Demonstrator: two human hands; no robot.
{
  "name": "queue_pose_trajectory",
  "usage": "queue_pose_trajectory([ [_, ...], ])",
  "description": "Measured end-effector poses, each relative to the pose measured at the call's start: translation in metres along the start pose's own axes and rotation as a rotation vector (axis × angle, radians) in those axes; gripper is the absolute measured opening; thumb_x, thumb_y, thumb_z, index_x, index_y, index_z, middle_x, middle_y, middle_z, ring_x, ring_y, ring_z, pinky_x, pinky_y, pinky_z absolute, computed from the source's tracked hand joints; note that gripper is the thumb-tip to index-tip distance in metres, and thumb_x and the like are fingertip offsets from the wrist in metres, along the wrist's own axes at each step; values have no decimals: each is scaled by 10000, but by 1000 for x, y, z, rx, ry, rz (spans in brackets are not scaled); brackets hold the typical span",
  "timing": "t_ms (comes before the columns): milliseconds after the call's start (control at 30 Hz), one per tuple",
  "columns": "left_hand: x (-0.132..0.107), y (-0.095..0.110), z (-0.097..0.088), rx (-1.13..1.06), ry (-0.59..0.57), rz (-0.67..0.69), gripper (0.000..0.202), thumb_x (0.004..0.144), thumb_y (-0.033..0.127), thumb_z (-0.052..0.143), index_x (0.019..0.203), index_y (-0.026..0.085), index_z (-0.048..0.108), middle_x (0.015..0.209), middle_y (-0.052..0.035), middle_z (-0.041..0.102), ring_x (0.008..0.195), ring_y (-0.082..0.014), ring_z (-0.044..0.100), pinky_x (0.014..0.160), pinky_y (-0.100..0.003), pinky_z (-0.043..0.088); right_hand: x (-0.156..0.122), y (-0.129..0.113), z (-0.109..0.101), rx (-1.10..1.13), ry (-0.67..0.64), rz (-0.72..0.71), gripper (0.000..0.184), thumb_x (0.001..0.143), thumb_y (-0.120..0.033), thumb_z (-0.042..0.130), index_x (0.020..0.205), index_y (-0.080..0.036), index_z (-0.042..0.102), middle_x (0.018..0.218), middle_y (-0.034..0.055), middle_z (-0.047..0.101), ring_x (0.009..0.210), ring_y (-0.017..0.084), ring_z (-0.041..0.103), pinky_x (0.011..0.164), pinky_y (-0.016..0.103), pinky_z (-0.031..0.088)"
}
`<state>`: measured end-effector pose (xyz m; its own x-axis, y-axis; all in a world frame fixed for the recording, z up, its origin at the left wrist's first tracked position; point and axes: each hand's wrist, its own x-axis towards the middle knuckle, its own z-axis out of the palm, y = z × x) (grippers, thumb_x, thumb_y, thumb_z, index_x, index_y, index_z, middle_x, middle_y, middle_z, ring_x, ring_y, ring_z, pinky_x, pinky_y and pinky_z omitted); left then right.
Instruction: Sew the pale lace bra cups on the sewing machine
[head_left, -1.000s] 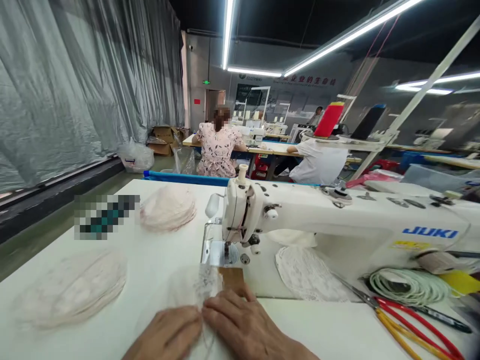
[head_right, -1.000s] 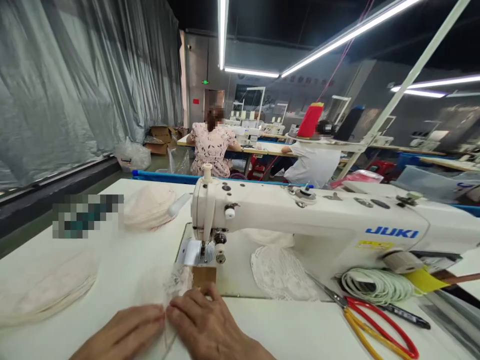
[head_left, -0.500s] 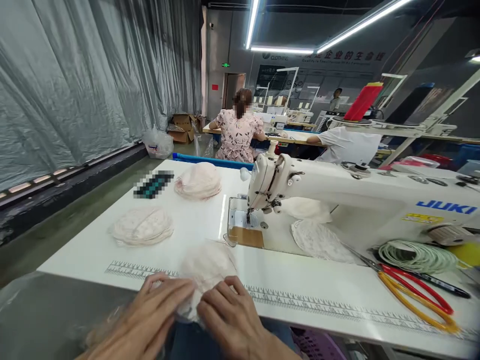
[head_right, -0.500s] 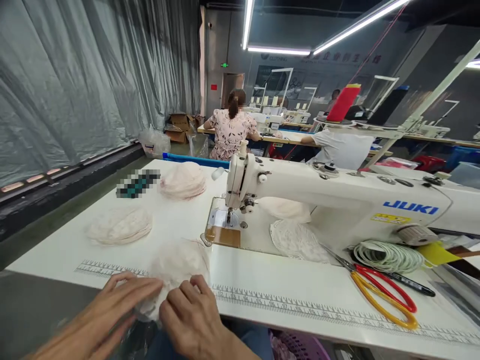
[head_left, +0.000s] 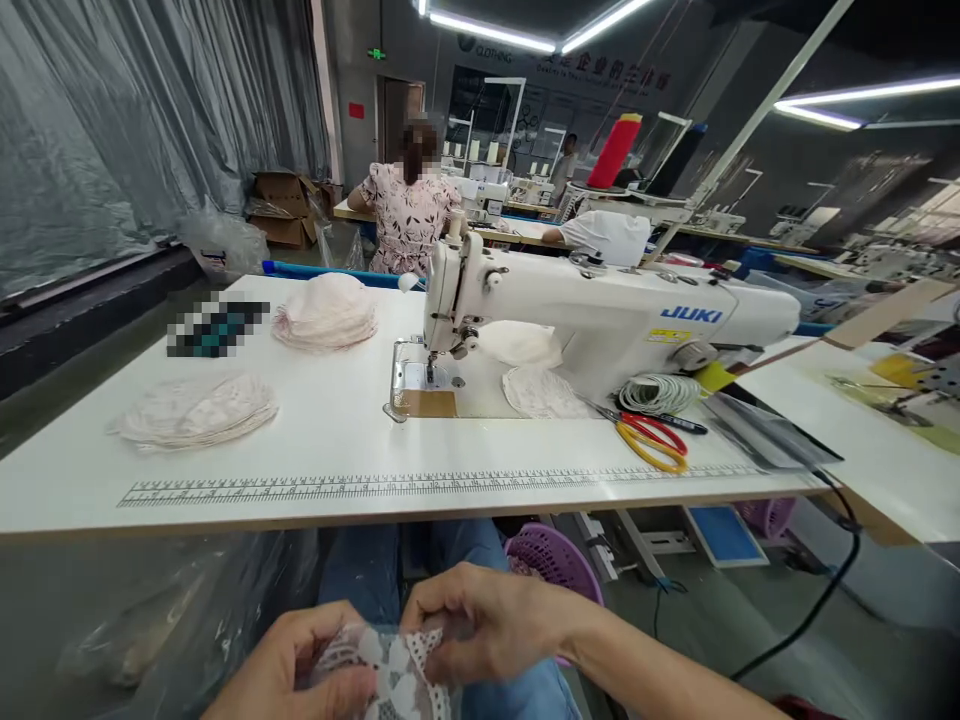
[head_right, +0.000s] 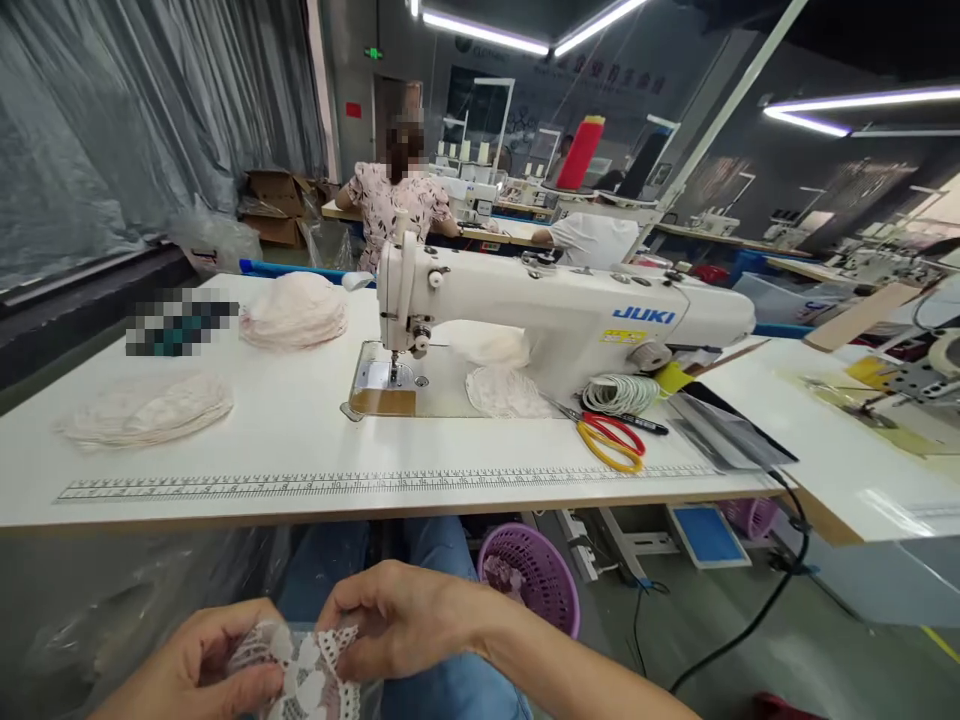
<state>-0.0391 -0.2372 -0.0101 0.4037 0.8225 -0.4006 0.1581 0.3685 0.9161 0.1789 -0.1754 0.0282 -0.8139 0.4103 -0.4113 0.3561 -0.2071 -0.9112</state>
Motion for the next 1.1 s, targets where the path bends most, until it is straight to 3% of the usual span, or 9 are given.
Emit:
queue_pose_trajectory([
  [200, 3, 2, 10, 41, 99, -50, 494, 680, 628, 625, 658, 140, 554, 568, 44, 396, 532, -96, 334, 497, -196, 271, -6, 15, -1, 8, 94, -109, 340, 608, -352, 785, 785, -118, 612, 637, -35, 535, 570, 70, 471, 522, 149, 383],
  [300, 6, 10, 11, 111, 116, -41, 495, 683, 634, 617, 614, 160, 494, 562, 59, 347, 521, -88, 282, 465, -192, 224, -7, 18, -3, 19, 163, -151, 403, 660, -489, 723, 725, -105, 620, 631, -18, 544, 563, 69, 474, 515, 152, 380],
  [467, 21, 9, 13, -21, 14, -2, 511, 622, 636, 670, 711, 146, 554, 598, 36, 415, 572, -112, 349, 548, -214, 305, -9, 22, -10, 62, 208, -112, 471, 633, -546, 719, 728, -92, 637, 580, -24, 522, 515, 60, 453, 465, 148, 355],
  [633, 27, 13, 8, 47, 67, -6, 510, 645, 646, 642, 641, 146, 546, 575, 43, 379, 561, -107, 313, 529, -211, 295, -10, 20, -15, 77, 249, -85, 440, 644, -533, 711, 672, -106, 606, 545, -37, 513, 464, 45, 448, 439, 139, 361],
  [733, 26, 51, -9, 214, 108, -4, 480, 703, 620, 587, 680, 140, 599, 593, 29, 440, 579, -122, 372, 539, -210, 319, -4, 6, -19, 117, 220, -101, 400, 687, -501, 688, 665, -123, 558, 534, -37, 523, 424, 46, 456, 433, 146, 391],
  [833, 46, 110, -38, 514, 111, 87, 358, 791, 491, 519, 698, 155, 602, 646, 15, 501, 635, -148, 452, 569, -217, 340, 13, -12, -34, 2, 252, -190, 295, 813, -396, 576, 679, -144, 503, 582, -17, 579, 427, 59, 504, 414, 141, 387],
  [900, 76, 148, -59, 751, 39, 169, 260, 800, 381, 515, 668, 160, 547, 611, 43, 430, 598, -124, 417, 544, -214, 300, 28, -23, -54, -263, 372, -247, 235, 872, -280, 480, 676, -150, 484, 594, -14, 609, 432, 65, 531, 414, 136, 382],
  [967, 114, 175, -79, 826, -8, 198, 219, 769, 328, 543, 629, 163, 510, 566, 66, 374, 539, -101, 367, 505, -213, 262, 39, -31, -80, -533, 546, -272, 202, 863, -186, 459, 667, -146, 493, 581, -8, 617, 442, 79, 543, 447, 155, 389],
  [1100, 187, 190, -101, 951, -112, 204, 283, 762, 347, 622, 591, 161, 495, 542, 80, 387, 495, -86, 387, 481, -211, 287, 40, -36, -129, -802, 826, -313, 143, 843, -96, 440, 782, -127, 565, 736, 67, 642, 637, 159, 580, 599, 251, 401],
])
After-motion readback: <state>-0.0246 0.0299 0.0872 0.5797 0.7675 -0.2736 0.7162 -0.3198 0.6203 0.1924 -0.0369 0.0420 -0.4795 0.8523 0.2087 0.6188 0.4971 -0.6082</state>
